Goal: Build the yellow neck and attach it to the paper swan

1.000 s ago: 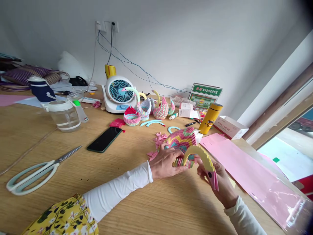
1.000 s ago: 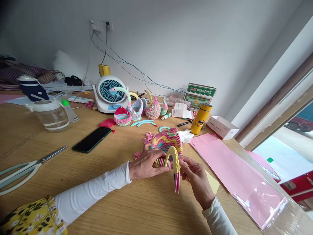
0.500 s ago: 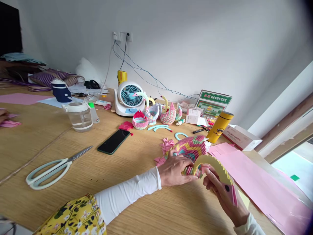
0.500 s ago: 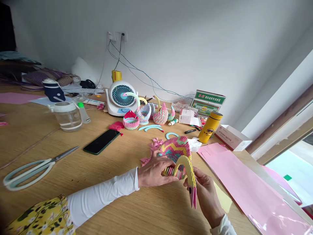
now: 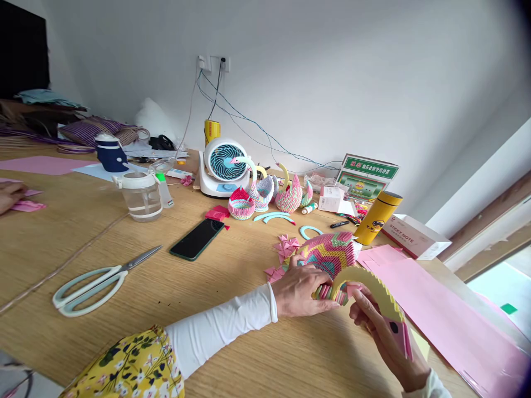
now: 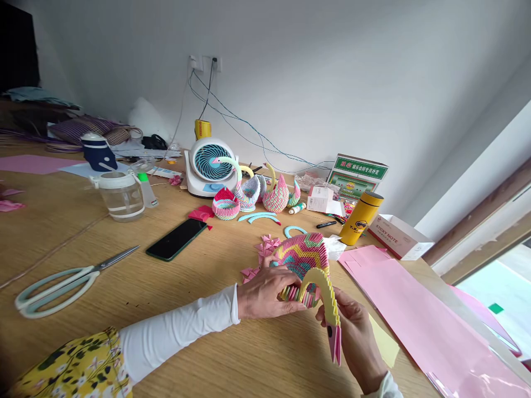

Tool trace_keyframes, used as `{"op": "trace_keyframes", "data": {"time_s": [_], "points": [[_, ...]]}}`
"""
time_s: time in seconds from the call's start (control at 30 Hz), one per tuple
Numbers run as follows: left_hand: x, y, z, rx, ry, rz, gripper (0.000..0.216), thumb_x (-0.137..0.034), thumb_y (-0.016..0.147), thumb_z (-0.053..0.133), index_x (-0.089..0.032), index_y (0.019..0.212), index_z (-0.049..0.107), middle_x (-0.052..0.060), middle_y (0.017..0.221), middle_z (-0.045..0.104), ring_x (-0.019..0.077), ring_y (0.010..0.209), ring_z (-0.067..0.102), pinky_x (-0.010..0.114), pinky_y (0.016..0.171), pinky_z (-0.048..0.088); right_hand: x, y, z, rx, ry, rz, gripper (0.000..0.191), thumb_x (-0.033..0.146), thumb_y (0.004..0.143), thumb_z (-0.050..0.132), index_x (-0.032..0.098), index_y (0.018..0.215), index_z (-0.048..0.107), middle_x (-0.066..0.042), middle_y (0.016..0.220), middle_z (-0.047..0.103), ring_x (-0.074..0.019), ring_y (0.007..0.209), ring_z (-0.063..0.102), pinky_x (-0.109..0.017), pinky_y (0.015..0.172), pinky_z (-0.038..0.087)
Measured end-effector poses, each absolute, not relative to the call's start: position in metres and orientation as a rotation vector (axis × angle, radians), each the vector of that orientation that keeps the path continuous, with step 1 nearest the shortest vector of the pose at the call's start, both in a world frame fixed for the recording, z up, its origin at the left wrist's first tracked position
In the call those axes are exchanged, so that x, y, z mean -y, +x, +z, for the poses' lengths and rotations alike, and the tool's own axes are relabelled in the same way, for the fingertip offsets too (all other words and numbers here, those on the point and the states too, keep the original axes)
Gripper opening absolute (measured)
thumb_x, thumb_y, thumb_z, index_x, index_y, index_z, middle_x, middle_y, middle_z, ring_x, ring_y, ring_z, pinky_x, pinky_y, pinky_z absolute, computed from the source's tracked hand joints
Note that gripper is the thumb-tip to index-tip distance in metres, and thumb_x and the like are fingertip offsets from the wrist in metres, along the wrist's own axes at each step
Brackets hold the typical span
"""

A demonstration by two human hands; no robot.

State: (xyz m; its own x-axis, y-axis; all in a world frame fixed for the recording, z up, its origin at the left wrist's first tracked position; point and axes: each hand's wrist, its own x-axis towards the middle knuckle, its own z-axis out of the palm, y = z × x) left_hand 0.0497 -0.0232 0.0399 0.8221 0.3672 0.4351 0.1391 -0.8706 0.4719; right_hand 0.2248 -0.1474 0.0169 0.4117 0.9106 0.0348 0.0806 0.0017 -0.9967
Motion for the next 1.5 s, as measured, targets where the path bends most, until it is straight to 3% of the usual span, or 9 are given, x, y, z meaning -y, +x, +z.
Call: {"op": "trace_keyframes", "data": {"time_s": [0.43,0.67,0.87,1.1,1.3,1.5], "points": [[0.024,0.046,0.045,-0.352,2.555,0.691,0.034,-0.048,0.08,0.068,-0.02,0.096,0.06,0.0,0.099,0.073,0.0204,0.096,0.065,0.036,0.098,0.027,0.151,0.219,0.027,0.942,-1.396,0.827,0.037,0.048,0.081,0.071,0.02,0.104,0.071,-0.001,0.069,0.061,-0.0116,0.057,0.049,-0.022,0.051,0.041],[0.024,0.047,0.042,-0.403,2.577,0.707,0.028,-0.047,0.086,0.062,-0.02,0.092,0.061,0.0,0.093,0.073,0.0186,0.091,0.066,0.039,0.104,0.025,0.149,0.216,0.03,0.928,-1.401,0.802,0.037,0.049,0.078,0.073,0.019,0.101,0.072,-0.001,0.068,0.063,-0.0123,0.054,0.051,-0.023,0.049,0.043],[0.021,0.05,0.038,-0.412,2.578,0.689,0.027,-0.047,0.084,0.064,-0.021,0.093,0.062,-0.001,0.094,0.073,0.019,0.092,0.066,0.042,0.105,0.025,0.146,0.219,0.029,0.924,-1.345,0.846,0.037,0.05,0.067,0.081,0.017,0.085,0.077,-0.005,0.064,0.066,-0.0149,0.055,0.055,-0.026,0.051,0.048],[0.019,0.05,0.037,-0.387,2.586,0.686,0.032,-0.052,0.084,0.062,-0.023,0.099,0.06,-0.001,0.097,0.072,0.0187,0.092,0.066,0.04,0.101,0.027,0.147,0.219,0.029,0.919,-1.356,0.839,0.038,0.05,0.069,0.08,0.017,0.087,0.078,-0.005,0.064,0.067,-0.0137,0.052,0.055,-0.025,0.051,0.049],[0.023,0.047,0.042,-0.384,2.607,0.688,0.036,-0.054,0.085,0.061,-0.024,0.104,0.056,-0.002,0.098,0.071,0.0192,0.096,0.065,0.039,0.099,0.026,0.146,0.222,0.024,0.923,-1.367,0.846,0.039,0.051,0.074,0.077,0.018,0.094,0.077,-0.008,0.085,0.073,-0.0121,0.055,0.056,-0.025,0.053,0.048],[0.026,0.047,0.046,-0.357,2.594,0.744,0.025,-0.043,0.095,0.05,-0.022,0.104,0.059,-0.002,0.091,0.072,0.0152,0.092,0.066,0.036,0.1,0.03,0.146,0.221,0.027,0.901,-1.364,0.858,0.033,0.05,0.07,0.08,0.019,0.082,0.076,-0.003,0.063,0.066,-0.0139,0.054,0.055,-0.025,0.052,0.047]]}}
